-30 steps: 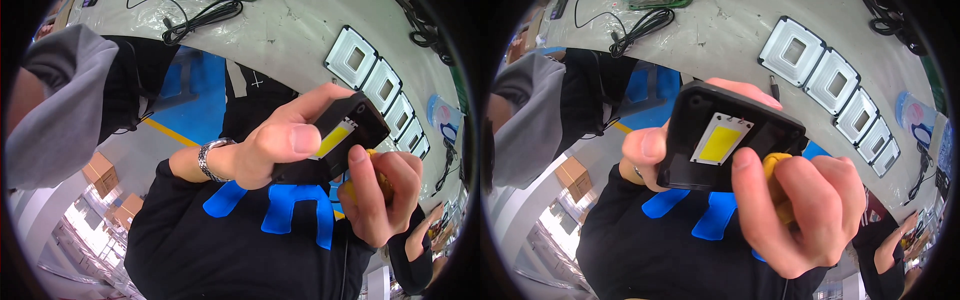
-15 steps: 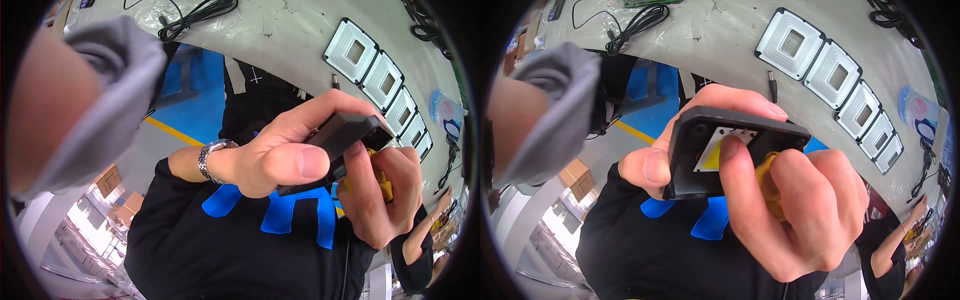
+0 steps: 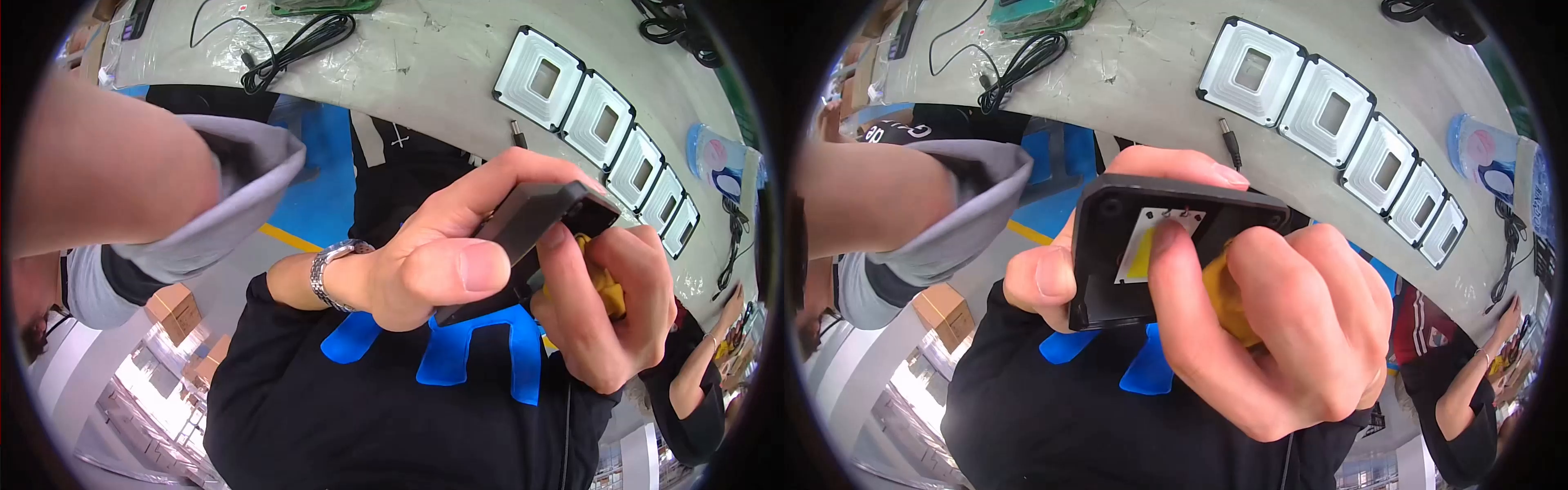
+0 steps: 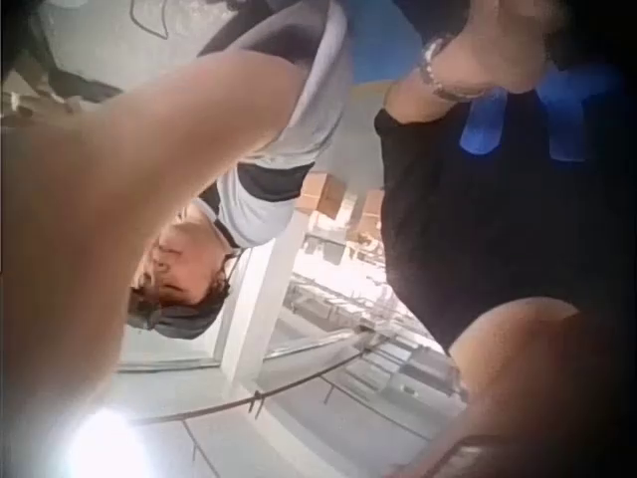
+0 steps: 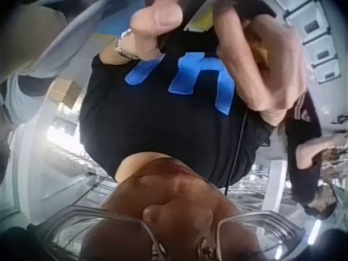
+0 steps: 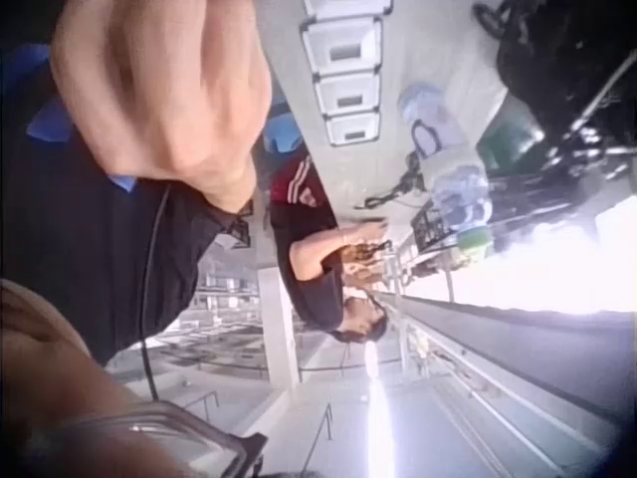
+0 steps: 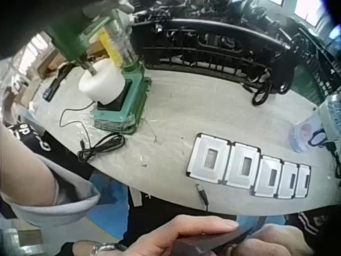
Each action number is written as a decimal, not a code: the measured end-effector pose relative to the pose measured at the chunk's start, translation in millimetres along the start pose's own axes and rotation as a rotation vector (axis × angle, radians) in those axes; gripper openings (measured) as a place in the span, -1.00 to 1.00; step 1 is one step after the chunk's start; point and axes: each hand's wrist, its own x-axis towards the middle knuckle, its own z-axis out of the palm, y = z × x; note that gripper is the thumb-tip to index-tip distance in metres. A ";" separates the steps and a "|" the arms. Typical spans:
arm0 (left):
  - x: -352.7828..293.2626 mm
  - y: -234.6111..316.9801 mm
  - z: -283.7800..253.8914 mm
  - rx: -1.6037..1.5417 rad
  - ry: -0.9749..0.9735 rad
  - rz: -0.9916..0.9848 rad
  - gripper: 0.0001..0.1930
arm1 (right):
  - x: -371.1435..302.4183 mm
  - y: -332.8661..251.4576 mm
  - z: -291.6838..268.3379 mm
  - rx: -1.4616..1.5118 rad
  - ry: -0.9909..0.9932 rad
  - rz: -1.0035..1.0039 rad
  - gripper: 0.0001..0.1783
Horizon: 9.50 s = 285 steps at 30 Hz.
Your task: Assembling and cleaning small solar-powered LED garden lights at a factory workstation.
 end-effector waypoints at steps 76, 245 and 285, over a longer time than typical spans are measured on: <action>108.3 -19.5 -45.0 2.457 0.426 0.262 -0.45 | -69.9 59.7 54.4 0.737 -0.392 0.849 -0.10; 130.8 -17.5 -39.7 2.080 -0.396 0.285 -0.12 | -138.0 100.7 -76.7 -0.157 0.024 0.920 -0.01; 47.6 37.7 -76.2 1.896 -0.070 0.766 -0.15 | -32.9 115.1 -14.1 -0.203 -0.317 0.146 -0.14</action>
